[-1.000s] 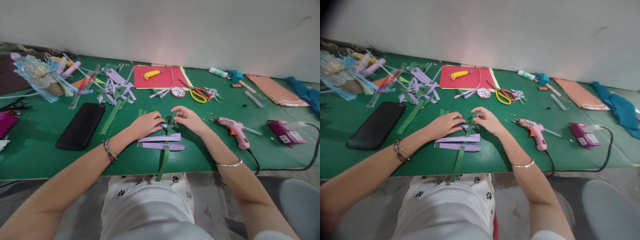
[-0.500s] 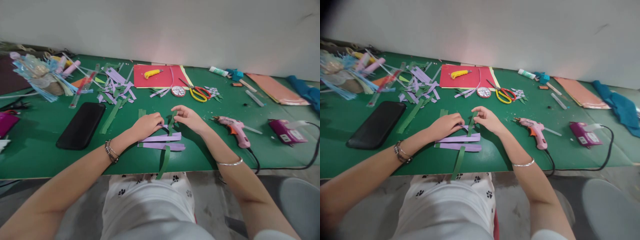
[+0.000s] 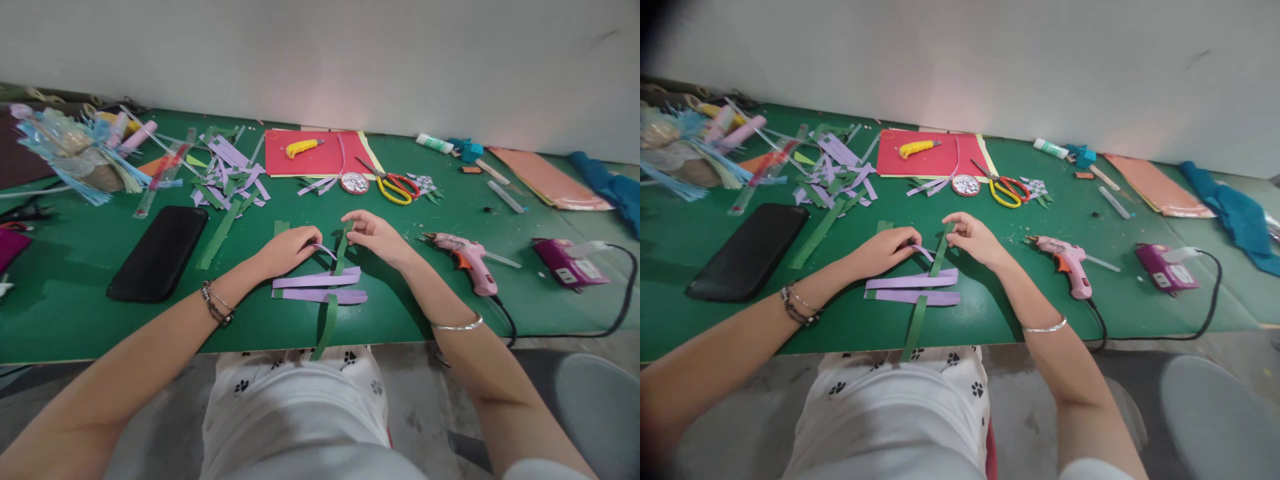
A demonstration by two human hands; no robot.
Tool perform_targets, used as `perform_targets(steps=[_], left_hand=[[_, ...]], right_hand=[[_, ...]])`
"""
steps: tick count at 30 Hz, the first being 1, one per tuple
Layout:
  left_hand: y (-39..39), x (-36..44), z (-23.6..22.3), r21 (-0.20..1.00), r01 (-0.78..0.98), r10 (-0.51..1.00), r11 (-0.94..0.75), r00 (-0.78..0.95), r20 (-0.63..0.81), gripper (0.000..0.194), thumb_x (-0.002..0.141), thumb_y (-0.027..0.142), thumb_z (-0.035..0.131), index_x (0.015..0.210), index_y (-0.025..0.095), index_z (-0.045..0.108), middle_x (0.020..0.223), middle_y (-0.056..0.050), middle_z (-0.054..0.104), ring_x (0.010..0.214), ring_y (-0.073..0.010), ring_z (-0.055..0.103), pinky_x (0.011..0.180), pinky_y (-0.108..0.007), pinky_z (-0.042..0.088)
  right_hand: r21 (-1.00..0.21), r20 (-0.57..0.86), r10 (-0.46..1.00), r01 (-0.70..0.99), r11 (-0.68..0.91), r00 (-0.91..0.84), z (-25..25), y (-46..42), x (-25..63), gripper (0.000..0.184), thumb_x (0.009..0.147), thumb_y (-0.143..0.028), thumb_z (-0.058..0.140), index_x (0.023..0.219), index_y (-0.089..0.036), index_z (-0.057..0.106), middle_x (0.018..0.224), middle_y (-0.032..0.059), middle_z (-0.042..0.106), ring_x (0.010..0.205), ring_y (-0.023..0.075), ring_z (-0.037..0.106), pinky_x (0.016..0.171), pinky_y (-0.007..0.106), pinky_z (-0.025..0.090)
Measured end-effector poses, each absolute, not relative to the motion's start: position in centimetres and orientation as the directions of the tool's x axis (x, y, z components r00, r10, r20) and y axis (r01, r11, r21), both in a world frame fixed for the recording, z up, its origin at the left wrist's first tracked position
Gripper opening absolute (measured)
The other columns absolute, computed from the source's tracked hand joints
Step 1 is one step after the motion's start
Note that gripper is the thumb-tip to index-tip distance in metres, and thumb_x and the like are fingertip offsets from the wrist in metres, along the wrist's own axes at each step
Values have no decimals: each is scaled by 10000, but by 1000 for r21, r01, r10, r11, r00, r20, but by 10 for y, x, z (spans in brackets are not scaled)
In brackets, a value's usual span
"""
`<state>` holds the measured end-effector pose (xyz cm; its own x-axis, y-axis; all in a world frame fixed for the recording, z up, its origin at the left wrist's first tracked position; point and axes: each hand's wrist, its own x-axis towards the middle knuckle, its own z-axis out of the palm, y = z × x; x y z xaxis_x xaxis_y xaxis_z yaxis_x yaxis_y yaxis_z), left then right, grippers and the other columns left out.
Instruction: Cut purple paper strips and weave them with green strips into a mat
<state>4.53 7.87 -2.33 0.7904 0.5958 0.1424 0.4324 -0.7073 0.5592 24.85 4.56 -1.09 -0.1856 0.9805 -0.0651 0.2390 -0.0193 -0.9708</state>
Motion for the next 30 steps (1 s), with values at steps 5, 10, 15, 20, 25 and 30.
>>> perform_targets(steps=[5,10,15,20,25,30], left_hand=[[78,44,-21,589,433,618,-682,772,147,109,829,232,403,788,165,478,686,6,505,612,-122,460,587,-237,357],[78,44,-21,631,427,648,-648,744,161,143,827,274,418,763,163,482,691,7,511,606,-114,457,571,-228,350],[80,43,-23,645,378,617,-664,765,186,160,822,283,427,788,158,520,738,-4,530,629,-109,468,590,-223,364],[82,42,-24,667,319,585,-673,781,217,173,814,281,439,792,155,556,815,-18,536,656,-101,488,631,-224,385],[82,41,-22,685,334,608,-647,768,201,148,798,275,462,784,156,549,772,-3,534,596,-87,469,595,-215,382],[82,42,-24,616,374,558,-693,819,130,208,747,270,546,925,161,535,825,-9,520,609,-96,458,581,-220,374]], right_hand=[[-970,-72,983,243,-29,-171,-11,46,248,271,641,-174,551,901,-194,479,559,-86,480,559,85,529,581,247,425],[-969,-70,984,246,-28,-164,-12,48,249,270,639,-173,550,899,-189,479,551,-86,481,550,84,529,559,238,414],[-958,-70,985,287,-22,-158,-15,49,247,263,630,-171,541,883,-187,472,547,-85,480,529,84,520,514,223,382],[-905,29,993,419,76,-116,-21,52,238,230,613,-147,523,834,-187,476,564,-83,472,490,72,456,512,232,359],[-872,43,995,482,83,-93,-22,55,233,219,604,-140,510,812,-190,466,560,-81,465,476,75,433,505,236,357],[-867,54,994,489,92,-91,-23,55,234,224,606,-143,500,821,-194,465,578,-73,472,501,85,457,528,245,372]])
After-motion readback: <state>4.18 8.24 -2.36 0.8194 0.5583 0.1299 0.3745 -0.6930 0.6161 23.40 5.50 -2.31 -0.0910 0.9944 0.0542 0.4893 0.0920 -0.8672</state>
